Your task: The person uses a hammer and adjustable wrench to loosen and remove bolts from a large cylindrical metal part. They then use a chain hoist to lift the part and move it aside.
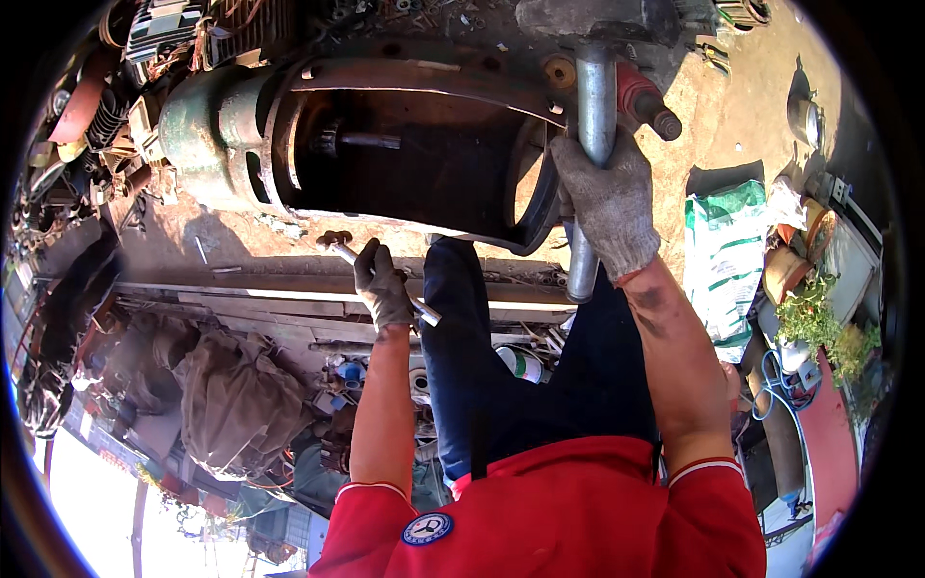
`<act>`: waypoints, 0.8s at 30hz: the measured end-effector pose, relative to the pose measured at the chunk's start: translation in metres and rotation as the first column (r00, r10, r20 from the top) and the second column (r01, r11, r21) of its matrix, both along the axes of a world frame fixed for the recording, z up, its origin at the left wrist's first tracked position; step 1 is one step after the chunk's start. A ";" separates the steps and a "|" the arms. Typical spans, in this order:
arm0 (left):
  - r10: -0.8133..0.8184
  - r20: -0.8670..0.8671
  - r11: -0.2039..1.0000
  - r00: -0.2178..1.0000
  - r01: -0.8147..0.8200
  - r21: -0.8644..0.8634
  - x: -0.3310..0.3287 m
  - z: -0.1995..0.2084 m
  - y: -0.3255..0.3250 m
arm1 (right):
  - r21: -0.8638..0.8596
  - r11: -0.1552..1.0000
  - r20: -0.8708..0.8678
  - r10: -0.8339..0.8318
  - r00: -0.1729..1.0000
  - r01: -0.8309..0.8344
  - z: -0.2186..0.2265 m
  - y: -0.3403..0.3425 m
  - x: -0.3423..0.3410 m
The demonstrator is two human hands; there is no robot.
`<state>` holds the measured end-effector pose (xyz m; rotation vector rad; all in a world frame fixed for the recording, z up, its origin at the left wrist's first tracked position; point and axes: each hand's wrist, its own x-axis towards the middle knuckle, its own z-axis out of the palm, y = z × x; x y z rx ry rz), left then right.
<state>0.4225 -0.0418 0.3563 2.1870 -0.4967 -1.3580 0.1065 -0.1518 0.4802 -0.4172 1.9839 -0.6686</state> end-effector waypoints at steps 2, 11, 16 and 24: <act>-0.052 0.038 0.999 0.998 0.052 -0.005 0.020 -0.017 0.006 | 0.038 0.981 -0.220 0.191 0.956 -0.188 -0.059 0.026 0.014; 0.233 -0.154 0.935 0.960 -0.178 0.306 0.034 -0.085 -0.019 | -0.120 0.935 -0.251 0.298 0.921 -0.335 -0.021 0.009 0.002; 0.194 -0.159 0.942 0.968 -0.138 0.307 0.037 -0.091 -0.019 | -0.375 0.887 -0.435 0.088 0.896 -0.269 0.106 -0.069 -0.050; 0.354 -0.300 0.926 0.885 -0.289 0.242 0.017 -0.090 -0.026 | -0.313 0.929 -0.701 -0.087 0.708 -0.196 -0.078 -0.014 0.033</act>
